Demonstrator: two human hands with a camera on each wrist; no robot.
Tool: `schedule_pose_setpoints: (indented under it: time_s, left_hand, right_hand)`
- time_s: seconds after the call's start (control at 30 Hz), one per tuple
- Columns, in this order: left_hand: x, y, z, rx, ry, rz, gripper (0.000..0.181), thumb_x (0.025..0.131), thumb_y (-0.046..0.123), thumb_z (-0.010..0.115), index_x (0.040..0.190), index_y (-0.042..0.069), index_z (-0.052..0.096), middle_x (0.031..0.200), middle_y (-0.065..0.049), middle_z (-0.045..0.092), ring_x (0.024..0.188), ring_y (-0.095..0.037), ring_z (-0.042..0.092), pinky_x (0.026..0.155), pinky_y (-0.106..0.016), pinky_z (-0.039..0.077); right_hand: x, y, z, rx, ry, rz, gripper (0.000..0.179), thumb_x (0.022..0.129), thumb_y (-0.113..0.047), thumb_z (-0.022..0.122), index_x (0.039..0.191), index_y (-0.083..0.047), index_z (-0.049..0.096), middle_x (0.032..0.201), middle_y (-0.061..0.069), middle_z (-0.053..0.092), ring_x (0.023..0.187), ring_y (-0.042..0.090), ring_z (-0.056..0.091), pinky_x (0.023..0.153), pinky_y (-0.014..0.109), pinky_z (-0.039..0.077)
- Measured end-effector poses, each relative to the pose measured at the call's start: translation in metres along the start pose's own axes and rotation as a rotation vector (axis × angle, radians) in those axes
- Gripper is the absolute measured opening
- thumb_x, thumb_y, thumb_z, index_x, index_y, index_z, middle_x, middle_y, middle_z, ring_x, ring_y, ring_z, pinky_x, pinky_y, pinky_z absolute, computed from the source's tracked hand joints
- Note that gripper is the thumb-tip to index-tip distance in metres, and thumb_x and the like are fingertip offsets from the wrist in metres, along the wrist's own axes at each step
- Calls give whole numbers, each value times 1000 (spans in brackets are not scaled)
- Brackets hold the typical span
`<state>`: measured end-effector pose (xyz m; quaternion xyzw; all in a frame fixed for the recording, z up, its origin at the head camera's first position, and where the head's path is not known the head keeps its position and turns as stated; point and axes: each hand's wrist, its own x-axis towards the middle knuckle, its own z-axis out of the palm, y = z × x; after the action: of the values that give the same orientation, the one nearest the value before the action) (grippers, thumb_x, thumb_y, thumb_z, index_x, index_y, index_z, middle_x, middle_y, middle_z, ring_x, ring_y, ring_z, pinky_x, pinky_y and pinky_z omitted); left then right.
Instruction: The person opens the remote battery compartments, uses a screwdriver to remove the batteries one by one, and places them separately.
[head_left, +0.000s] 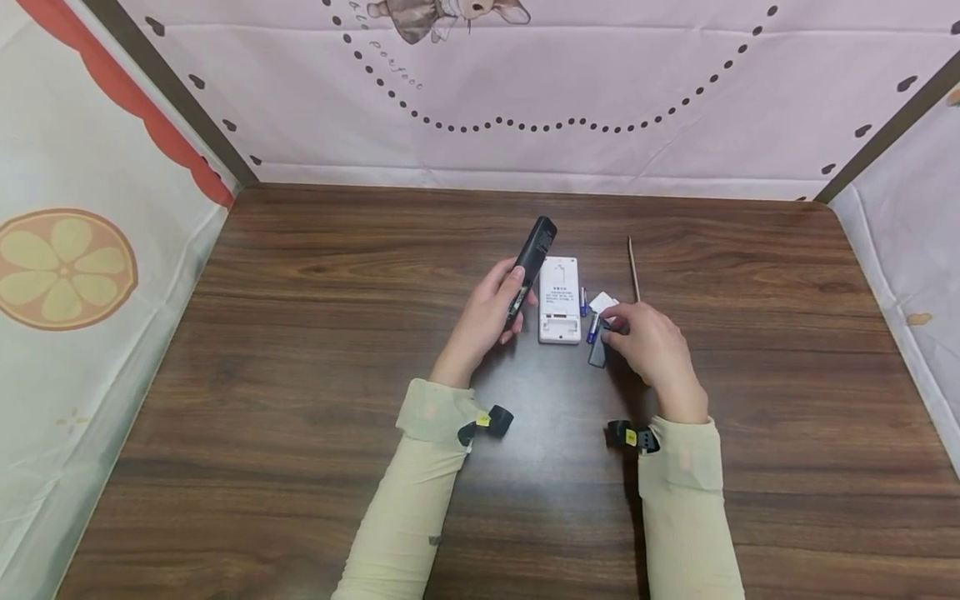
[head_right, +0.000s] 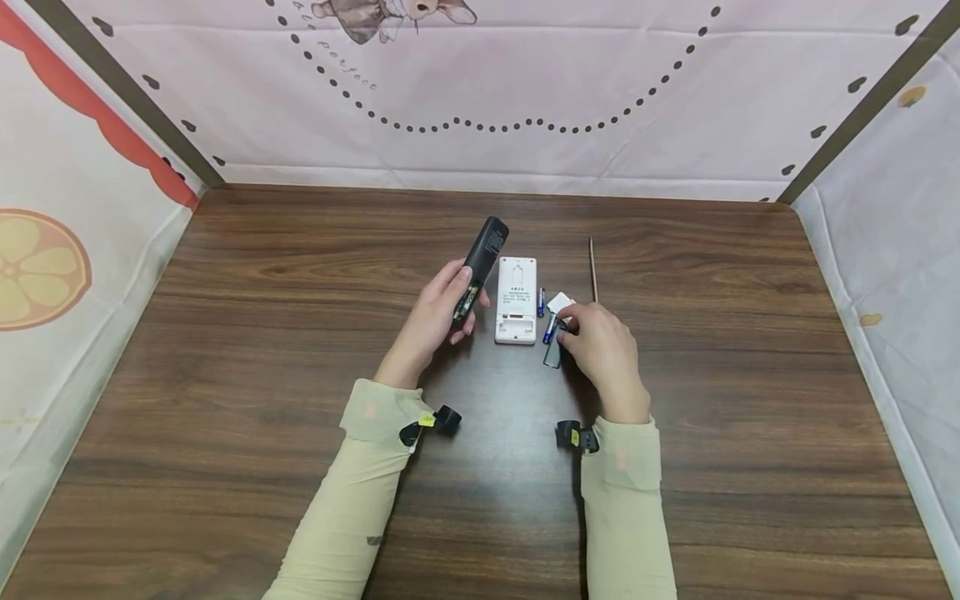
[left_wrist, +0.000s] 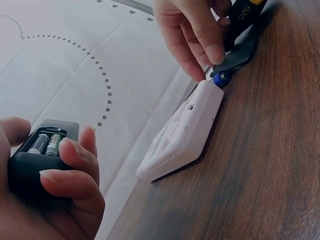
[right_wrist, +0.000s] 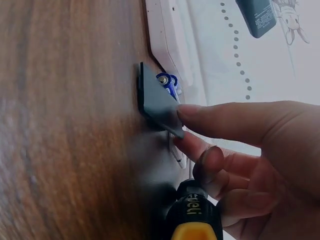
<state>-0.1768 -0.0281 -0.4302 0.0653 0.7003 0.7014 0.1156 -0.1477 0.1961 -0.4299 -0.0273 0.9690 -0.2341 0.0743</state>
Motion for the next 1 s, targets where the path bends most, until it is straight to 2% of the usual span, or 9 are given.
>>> schedule_pose_setpoints:
  time_s: [0.2,0.37,0.43,0.53,0.63,0.73,1.0]
  left_hand:
    - [0,-1,0,5,-3,4,42,91,48,39,125,25,45,92,-23,56,45,-17,45,31,-25,34]
    - [0,0,0,14,2,19,42,91,46,39,125,23,45,90,-22,57,45,-17,45,31,-25,34]
    - [0,0,0,16,1,16,41,92,46,39,125,23,45,89,-21,57,45,-17,45,31,-25,34]
    - [0,0,0,14,-2,12,41,92,46,39,125,23,44,90,-22,57,44,-16,45,31,-26,34]
    - [-1,1,-1,10,-1,9,41,92,46,39,125,24,44,92,-24,56,45,-17,45,31,-25,34]
    - [-1,2,-1,0,4,4,40,92,46,39,125,24,44,93,-24,56,45,-17,46,32,-25,34]
    - [-2,2,-3,-18,20,-11,38,92,44,38,124,24,44,95,-25,56,47,-18,47,31,-25,34]
  right_hand:
    - [-6,3,-10,36,21,39,28,84,-21,62,109,-10,60,85,10,57,74,25,50,63,38,40]
    - [-14,10,-22,39,41,106,43,83,-28,62,120,-8,52,81,10,53,70,25,47,56,34,36]
    - [-17,13,-25,31,23,129,51,82,-30,62,125,-6,48,86,13,54,75,27,49,58,38,39]
    - [-19,17,-27,13,-42,160,60,82,-32,63,130,-4,41,104,20,54,91,33,50,69,48,42]
    - [-17,21,-24,-5,-134,186,69,81,-35,62,135,-4,33,123,26,45,106,40,45,81,56,38]
    - [-14,23,-20,-8,-183,205,72,82,-35,61,138,-4,27,129,27,40,111,44,42,84,58,36]
    - [-16,24,-22,33,-102,202,56,86,-26,51,134,-3,33,123,25,45,104,41,46,82,56,38]
